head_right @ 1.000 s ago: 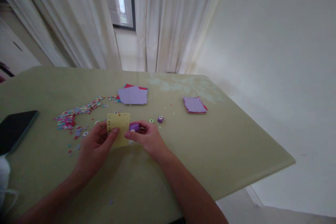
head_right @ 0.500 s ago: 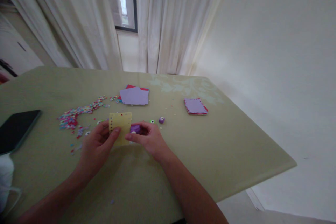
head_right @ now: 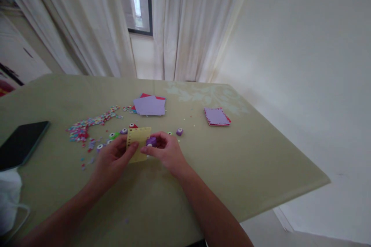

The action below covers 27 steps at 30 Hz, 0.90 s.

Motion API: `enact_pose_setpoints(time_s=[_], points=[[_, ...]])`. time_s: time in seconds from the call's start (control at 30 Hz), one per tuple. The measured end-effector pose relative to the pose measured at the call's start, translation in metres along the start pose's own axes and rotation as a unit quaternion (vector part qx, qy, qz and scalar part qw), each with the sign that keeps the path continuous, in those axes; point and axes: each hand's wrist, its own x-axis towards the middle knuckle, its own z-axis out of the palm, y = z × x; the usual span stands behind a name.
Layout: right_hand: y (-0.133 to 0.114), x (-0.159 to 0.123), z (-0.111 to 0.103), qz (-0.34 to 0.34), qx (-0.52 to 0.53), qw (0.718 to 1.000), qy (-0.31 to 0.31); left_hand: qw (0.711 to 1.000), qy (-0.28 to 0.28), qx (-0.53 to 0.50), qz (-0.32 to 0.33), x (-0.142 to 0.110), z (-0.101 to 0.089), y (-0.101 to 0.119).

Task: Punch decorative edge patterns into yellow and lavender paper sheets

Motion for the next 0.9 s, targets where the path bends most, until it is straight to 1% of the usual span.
enact_pose_setpoints(time_s=[0.2,0.33,0.53,0.7,0.9], points=[[0.0017,-0.0005,-0.0016,0.002,-0.014,1.000,-0.007,0.999,0.003,-0.037,-0.018,-0.0006,0.0036,0.0001],[0.0008,-0.0024,-0.0004,0.002,-0.001,1.000,0.003,0.996,-0.008,-0.083,-0.045,-0.0001,0.0066,0.0034],[0.0013,-0.0024,0.0017,-0.001,-0.001,1.000,0.013,0.991,-0.013,-0.109,-0.080,0.0013,0.0077,0.0016],[0.0026,-0.0004,0.0025,0.002,-0.002,1.000,0.021,0.987,-0.034,-0.126,-0.091,0.0012,0.0072,-0.0006],[0.0041,-0.0012,0.0027,-0.006,-0.012,0.999,0.034,0.986,-0.020,-0.134,-0.093,-0.0006,0.0099,-0.0007]])
